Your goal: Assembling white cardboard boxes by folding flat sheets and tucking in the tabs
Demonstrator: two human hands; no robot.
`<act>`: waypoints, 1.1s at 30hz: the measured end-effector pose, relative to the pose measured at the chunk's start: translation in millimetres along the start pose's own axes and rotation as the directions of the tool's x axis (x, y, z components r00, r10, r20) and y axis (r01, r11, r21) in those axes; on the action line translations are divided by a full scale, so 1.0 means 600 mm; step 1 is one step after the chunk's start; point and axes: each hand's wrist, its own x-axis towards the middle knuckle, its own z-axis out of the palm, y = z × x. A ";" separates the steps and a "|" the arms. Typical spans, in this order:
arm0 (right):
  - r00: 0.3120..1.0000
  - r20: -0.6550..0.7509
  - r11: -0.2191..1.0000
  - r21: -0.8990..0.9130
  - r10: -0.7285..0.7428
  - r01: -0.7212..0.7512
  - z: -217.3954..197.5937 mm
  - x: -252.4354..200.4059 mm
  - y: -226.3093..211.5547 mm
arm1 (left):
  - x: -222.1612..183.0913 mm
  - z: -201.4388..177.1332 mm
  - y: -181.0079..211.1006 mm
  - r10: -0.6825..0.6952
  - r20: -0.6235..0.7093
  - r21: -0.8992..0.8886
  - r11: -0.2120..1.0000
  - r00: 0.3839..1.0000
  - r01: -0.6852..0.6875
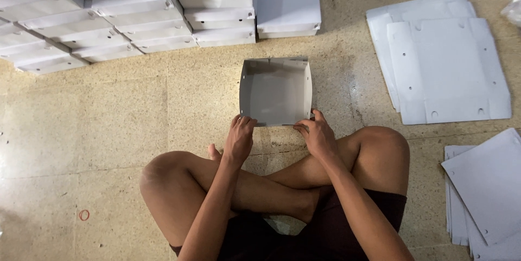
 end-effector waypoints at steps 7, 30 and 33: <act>0.998 -0.035 0.995 -0.090 -0.043 0.040 0.007 -0.007 -0.017 | -0.008 0.012 -0.002 -0.047 -0.008 0.073 0.996 0.999 0.048; 0.751 0.660 0.978 0.172 -0.027 -0.116 0.077 0.161 -0.069 | -0.029 -0.001 0.028 0.092 -0.140 0.175 0.982 0.986 -0.067; 0.742 0.669 0.957 0.241 -0.044 -0.161 0.078 0.167 -0.052 | -0.023 0.002 0.028 0.093 -0.160 0.184 0.981 0.983 -0.063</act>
